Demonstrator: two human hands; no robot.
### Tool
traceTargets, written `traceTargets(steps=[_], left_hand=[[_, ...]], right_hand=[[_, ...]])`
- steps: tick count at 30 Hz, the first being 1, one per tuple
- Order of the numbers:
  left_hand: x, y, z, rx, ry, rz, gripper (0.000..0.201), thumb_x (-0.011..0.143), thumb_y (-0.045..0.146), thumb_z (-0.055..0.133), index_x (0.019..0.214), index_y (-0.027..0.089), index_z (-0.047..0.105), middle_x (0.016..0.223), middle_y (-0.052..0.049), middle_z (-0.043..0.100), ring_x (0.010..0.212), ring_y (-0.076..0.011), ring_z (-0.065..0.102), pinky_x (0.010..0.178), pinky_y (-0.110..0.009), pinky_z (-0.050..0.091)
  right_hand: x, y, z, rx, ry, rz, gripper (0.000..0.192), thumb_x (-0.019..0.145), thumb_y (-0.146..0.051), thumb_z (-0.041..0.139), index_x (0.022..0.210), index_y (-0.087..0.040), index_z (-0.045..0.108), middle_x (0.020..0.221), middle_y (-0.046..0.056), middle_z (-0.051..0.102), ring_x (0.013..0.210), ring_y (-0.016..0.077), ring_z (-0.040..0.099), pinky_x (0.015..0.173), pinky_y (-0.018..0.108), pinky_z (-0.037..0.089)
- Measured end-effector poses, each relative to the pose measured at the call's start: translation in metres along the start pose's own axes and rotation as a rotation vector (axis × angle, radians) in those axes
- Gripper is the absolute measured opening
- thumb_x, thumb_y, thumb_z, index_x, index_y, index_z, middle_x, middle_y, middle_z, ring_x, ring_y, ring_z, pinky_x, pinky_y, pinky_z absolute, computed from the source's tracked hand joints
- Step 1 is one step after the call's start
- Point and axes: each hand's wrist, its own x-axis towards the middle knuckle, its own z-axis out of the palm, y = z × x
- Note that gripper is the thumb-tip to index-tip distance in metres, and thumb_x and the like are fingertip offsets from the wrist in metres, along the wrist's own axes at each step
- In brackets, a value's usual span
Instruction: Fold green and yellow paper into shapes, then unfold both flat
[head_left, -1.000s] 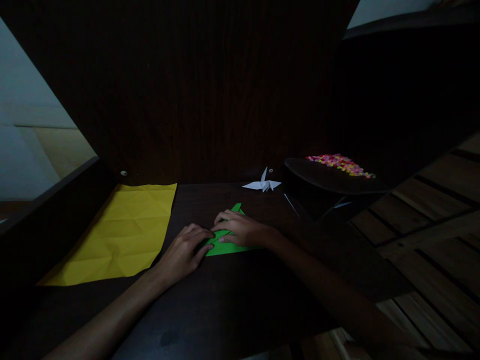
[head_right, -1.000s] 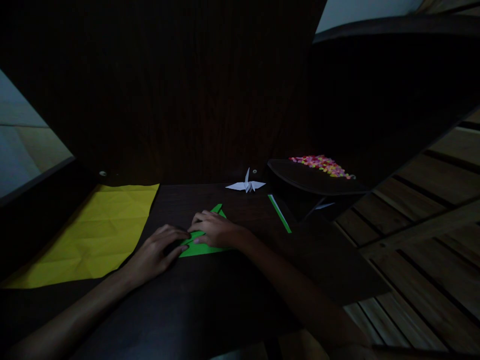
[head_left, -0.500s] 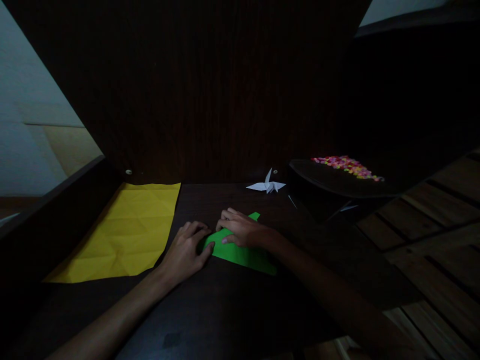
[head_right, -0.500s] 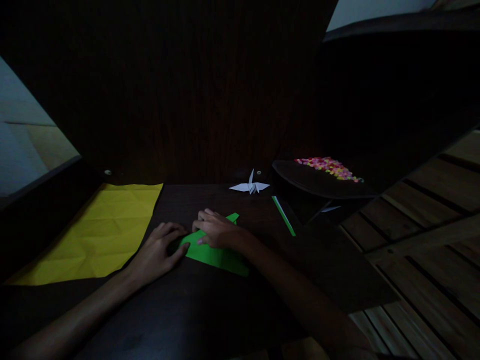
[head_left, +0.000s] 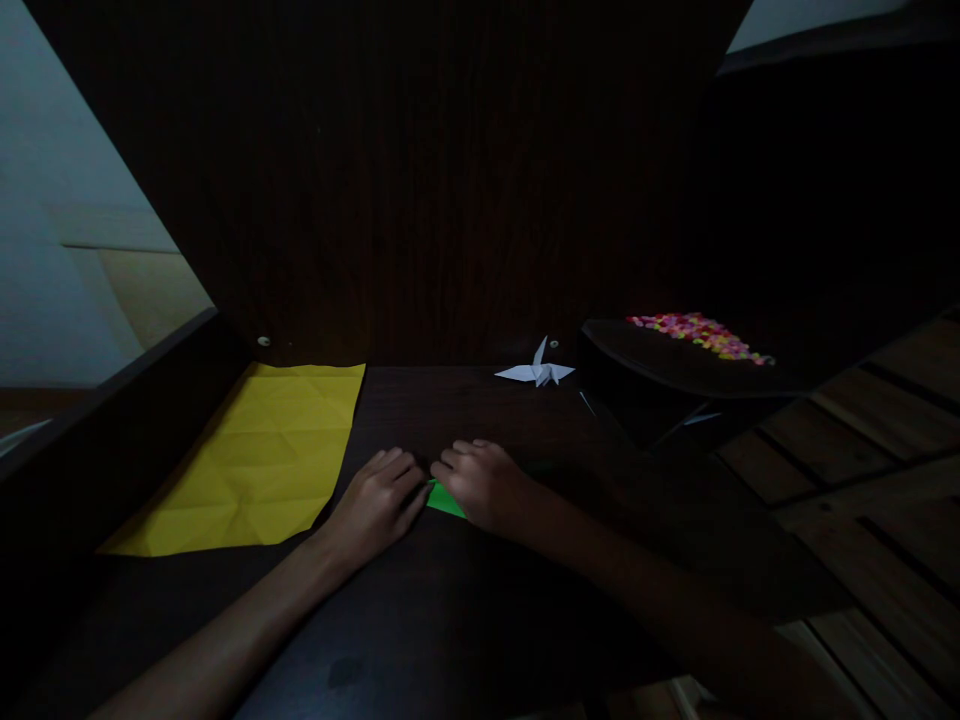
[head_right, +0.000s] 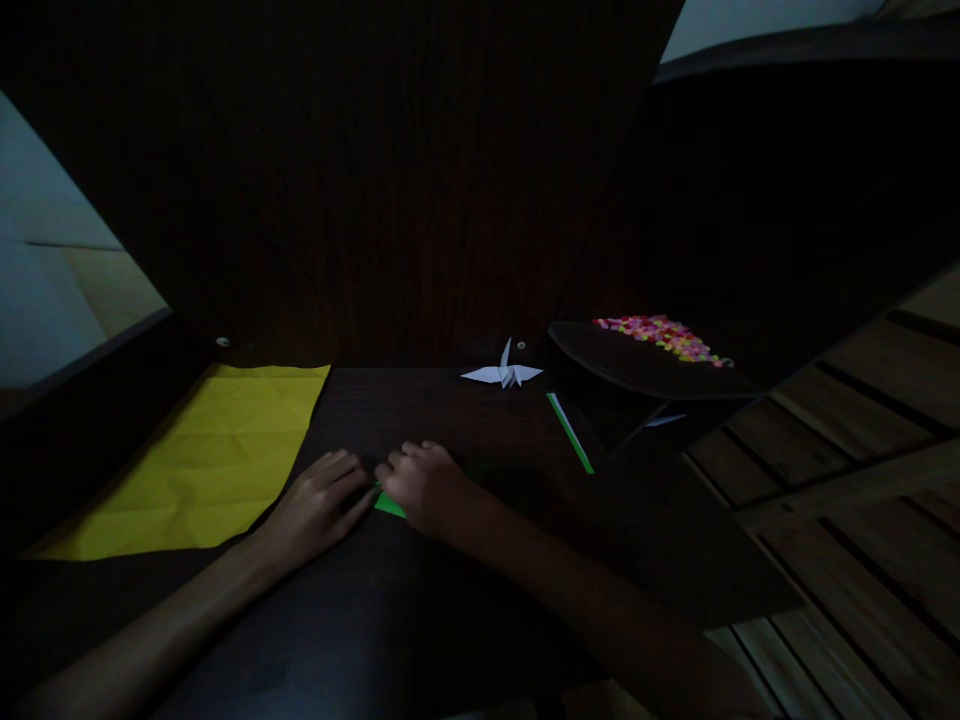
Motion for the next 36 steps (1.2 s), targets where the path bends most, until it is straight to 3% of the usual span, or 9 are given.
traceTargets(steps=[3,5,9,13,16,25,29,32,36], left_hand=[[-0.002,-0.003,-0.005,-0.015,-0.06,0.107,0.025,0.095,0.013,0.046,0.078,0.018,0.064,0.077,-0.006,0.059,0.072,-0.02,0.053,0.068,-0.033,0.046],[-0.003,-0.005,-0.008,-0.068,-0.099,0.15,0.025,0.095,0.011,0.046,0.081,0.018,0.066,0.079,-0.005,0.06,0.072,-0.0191,0.054,0.068,-0.032,0.046],[-0.003,-0.006,-0.013,-0.195,-0.147,0.139,0.024,0.099,0.024,0.05,0.087,0.019,0.07,0.084,-0.005,0.062,0.079,-0.0188,0.059,0.075,-0.032,0.049],[-0.003,-0.006,-0.011,-0.23,-0.137,0.026,0.028,0.1,0.03,0.047,0.09,0.019,0.071,0.085,-0.005,0.061,0.08,-0.019,0.059,0.074,-0.031,0.05],[-0.004,-0.007,-0.007,-0.217,-0.142,-0.016,0.023,0.099,0.03,0.05,0.105,0.019,0.069,0.089,-0.006,0.062,0.082,-0.0204,0.059,0.074,-0.033,0.051],[-0.003,0.001,-0.008,-0.369,-0.147,-0.205,0.004,0.09,0.023,0.062,0.093,0.021,0.06,0.092,-0.004,0.064,0.09,-0.0224,0.061,0.08,-0.035,0.052],[-0.001,0.005,-0.012,-0.446,-0.175,-0.27,0.004,0.09,0.022,0.061,0.09,0.022,0.057,0.086,-0.001,0.066,0.081,-0.02,0.064,0.072,-0.032,0.051],[-0.002,0.007,-0.013,-0.48,-0.164,-0.262,0.002,0.092,0.023,0.056,0.091,0.022,0.055,0.085,0.0,0.066,0.077,-0.0183,0.066,0.069,-0.029,0.05],[-0.004,0.008,-0.01,-0.471,-0.116,-0.224,0.004,0.095,0.023,0.051,0.093,0.022,0.054,0.085,-0.001,0.068,0.078,-0.0181,0.068,0.069,-0.028,0.051]], right_hand=[[-0.012,-0.011,0.007,0.031,0.007,0.055,0.013,0.092,-0.019,0.054,0.093,-0.014,0.066,0.099,0.013,0.069,0.092,0.0251,0.062,0.076,0.035,0.051],[-0.022,-0.017,0.016,0.084,0.065,0.081,0.03,0.095,-0.033,0.056,0.108,-0.009,0.067,0.12,0.018,0.065,0.108,0.0296,0.06,0.09,0.041,0.051],[-0.041,-0.023,0.032,0.181,0.102,0.106,0.059,0.098,-0.045,0.05,0.141,-0.005,0.047,0.15,0.021,0.041,0.141,0.034,0.034,0.114,0.05,0.035],[-0.05,-0.021,0.036,0.3,0.057,0.115,0.054,0.103,-0.038,0.038,0.15,-0.011,0.035,0.158,0.015,0.029,0.148,0.0294,0.02,0.118,0.053,0.026],[-0.049,-0.019,0.037,0.367,0.087,0.141,0.048,0.104,-0.031,0.033,0.149,-0.014,0.037,0.158,0.013,0.029,0.149,0.0283,0.016,0.118,0.054,0.026],[-0.036,-0.006,0.039,0.449,0.209,0.185,0.038,0.094,-0.028,0.054,0.13,-0.015,0.057,0.149,0.013,0.045,0.143,0.0296,0.03,0.116,0.052,0.029],[-0.026,0.002,0.022,0.431,0.158,0.096,0.025,0.088,-0.024,0.062,0.112,-0.018,0.062,0.114,0.008,0.066,0.109,0.0235,0.058,0.1,0.041,0.042],[-0.018,0.002,0.009,0.317,0.095,0.064,0.011,0.088,-0.019,0.06,0.098,-0.017,0.062,0.094,0.006,0.069,0.089,0.0215,0.06,0.087,0.036,0.042],[-0.008,-0.002,-0.001,0.166,0.046,0.014,0.01,0.091,-0.015,0.055,0.091,-0.014,0.065,0.085,0.007,0.069,0.081,0.0201,0.06,0.086,0.036,0.037]])
